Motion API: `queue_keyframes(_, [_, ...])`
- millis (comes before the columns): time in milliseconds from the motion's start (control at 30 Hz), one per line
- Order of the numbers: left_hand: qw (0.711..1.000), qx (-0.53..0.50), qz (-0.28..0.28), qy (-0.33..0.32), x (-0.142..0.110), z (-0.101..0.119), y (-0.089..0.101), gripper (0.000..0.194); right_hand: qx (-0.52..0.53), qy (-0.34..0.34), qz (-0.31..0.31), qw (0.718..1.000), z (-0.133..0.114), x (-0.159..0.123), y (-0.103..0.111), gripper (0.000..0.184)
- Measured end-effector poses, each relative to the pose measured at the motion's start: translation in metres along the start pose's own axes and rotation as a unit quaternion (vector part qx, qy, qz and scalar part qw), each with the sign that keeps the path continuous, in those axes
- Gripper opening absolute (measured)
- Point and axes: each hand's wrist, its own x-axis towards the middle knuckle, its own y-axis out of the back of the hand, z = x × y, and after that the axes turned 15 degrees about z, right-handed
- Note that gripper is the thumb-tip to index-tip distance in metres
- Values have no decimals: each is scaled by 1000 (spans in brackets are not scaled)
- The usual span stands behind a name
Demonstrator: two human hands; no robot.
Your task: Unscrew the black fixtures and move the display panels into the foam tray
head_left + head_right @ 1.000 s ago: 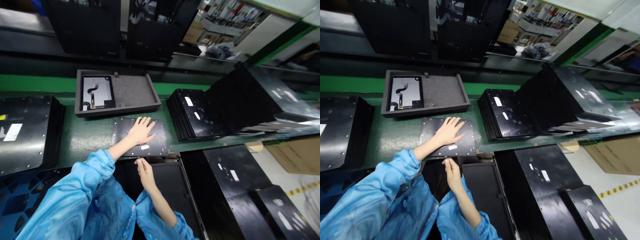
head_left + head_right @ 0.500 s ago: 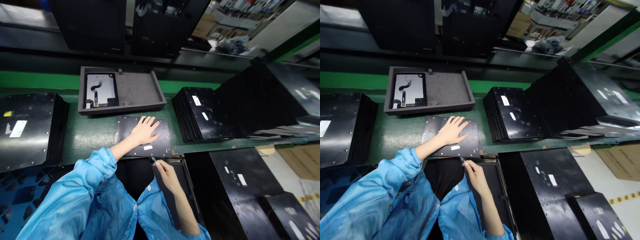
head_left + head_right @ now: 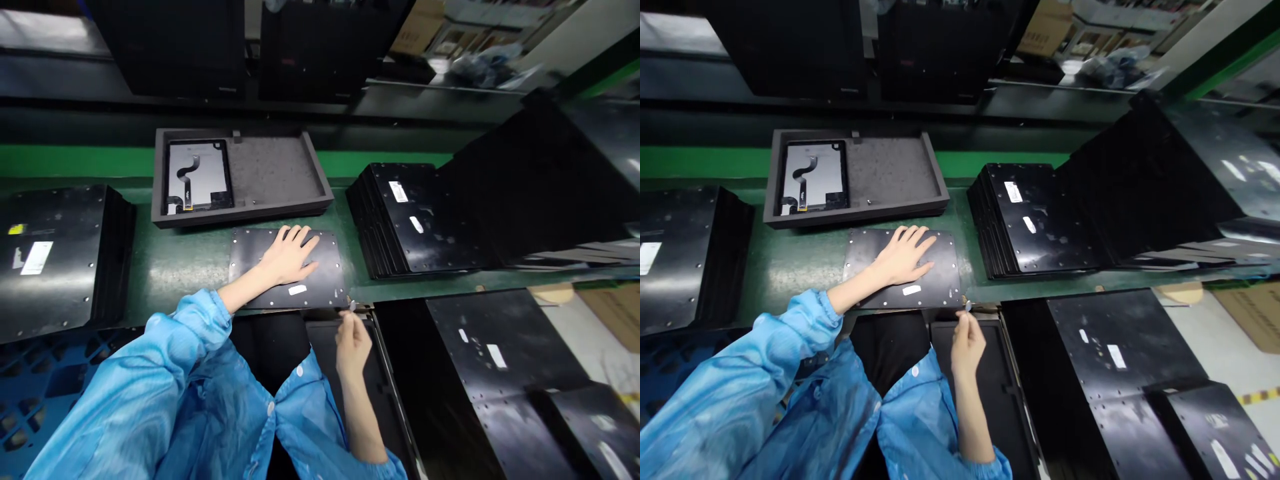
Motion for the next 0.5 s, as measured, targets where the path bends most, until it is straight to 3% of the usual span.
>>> queue_keyframes(67, [999,-30,-6,-21,-5,5,3,63,47,-59,30,997,-3,12,-3,55])
queue_keyframes(167, [996,-81,-9,-34,-12,12,7,62,74,-92,34,992,-2,11,-5,56])
queue_keyframes(333, [996,-94,-7,-8,-14,13,5,67,75,-134,31,988,15,-41,-1,53])
queue_keyframes(500, [997,-62,-16,47,-11,12,3,86,38,-108,-48,992,9,-87,2,48])
